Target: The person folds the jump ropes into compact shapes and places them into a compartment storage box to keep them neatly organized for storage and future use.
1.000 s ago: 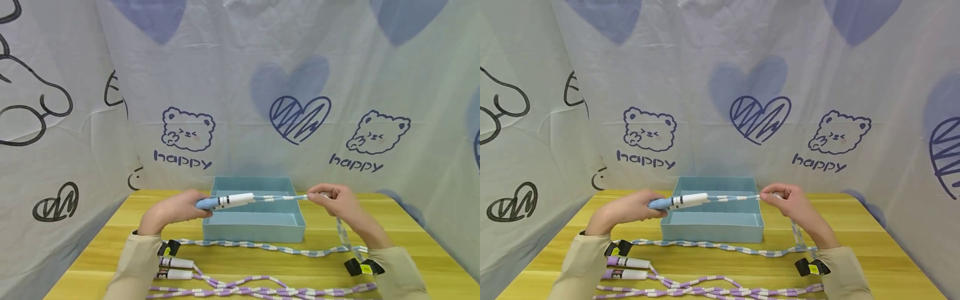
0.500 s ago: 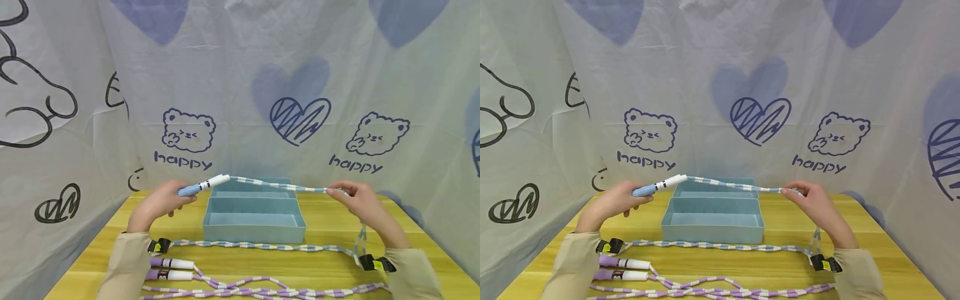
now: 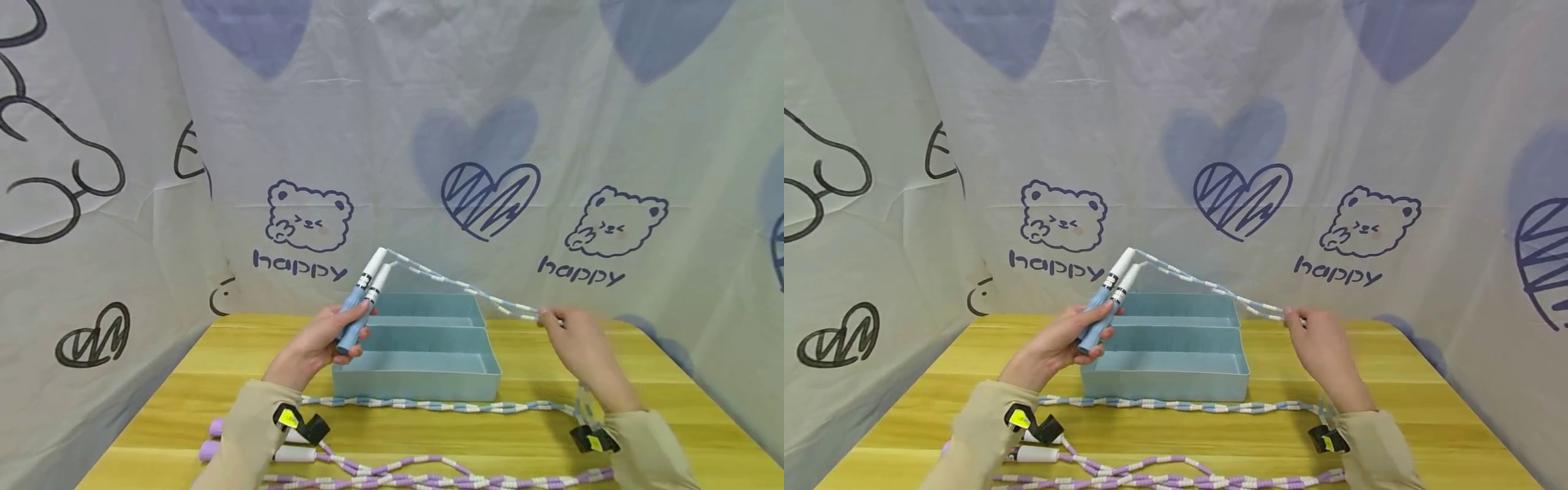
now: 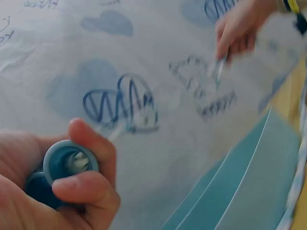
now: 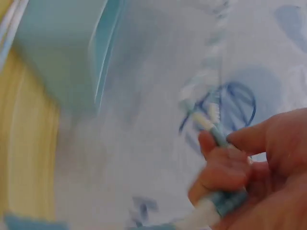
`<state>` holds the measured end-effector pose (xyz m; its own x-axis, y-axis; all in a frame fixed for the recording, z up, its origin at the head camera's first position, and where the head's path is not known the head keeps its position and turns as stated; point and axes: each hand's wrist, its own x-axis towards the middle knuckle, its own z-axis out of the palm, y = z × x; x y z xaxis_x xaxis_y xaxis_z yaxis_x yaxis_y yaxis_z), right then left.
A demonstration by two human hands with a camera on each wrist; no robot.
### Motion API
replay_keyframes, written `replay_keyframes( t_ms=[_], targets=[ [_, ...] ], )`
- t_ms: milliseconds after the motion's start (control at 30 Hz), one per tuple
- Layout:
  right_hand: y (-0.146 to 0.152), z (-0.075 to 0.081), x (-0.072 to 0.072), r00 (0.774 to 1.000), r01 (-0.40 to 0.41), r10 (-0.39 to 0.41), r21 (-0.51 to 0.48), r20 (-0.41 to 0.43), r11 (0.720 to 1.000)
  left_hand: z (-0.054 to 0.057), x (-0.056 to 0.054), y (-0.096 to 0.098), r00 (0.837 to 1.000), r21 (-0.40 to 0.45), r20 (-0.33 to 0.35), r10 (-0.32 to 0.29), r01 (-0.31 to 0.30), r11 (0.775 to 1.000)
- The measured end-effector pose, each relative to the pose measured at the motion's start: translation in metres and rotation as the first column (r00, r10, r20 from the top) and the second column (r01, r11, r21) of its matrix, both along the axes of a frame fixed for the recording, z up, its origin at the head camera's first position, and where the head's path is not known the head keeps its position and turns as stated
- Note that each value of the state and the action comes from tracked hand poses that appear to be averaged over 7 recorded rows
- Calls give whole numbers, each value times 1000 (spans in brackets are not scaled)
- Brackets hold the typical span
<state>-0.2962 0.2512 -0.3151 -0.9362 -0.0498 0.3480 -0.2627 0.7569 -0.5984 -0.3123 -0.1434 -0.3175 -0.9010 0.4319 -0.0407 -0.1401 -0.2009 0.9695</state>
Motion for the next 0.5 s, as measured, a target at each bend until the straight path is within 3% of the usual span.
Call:
replay_keyframes(
  t_ms=[67,133,200,300,367,400,500],
  targets=[
    [-12,-1,1,985,-115,135,-182,106,977,-1,2,8,999,94,40,-21,17,995],
    [-29,-3,5,944,-193,272,-355,188,915,-1,4,17,996,165,61,-57,46,985],
    [-45,-6,9,882,-240,398,-487,251,839,-1,9,26,993,206,62,-103,89,975],
    [-64,-10,15,779,-275,542,-603,317,749,-1,17,39,979,197,25,-203,194,961],
    [-72,-13,17,718,-279,614,-672,329,686,-2,21,46,959,155,-10,-285,283,947],
    [-75,-15,18,698,-279,638,-698,324,660,-3,22,49,943,124,-28,-332,333,935],
    [-81,-21,18,681,-323,687,-738,254,592,-6,27,55,882,-5,-67,-466,467,884]
  ],
)
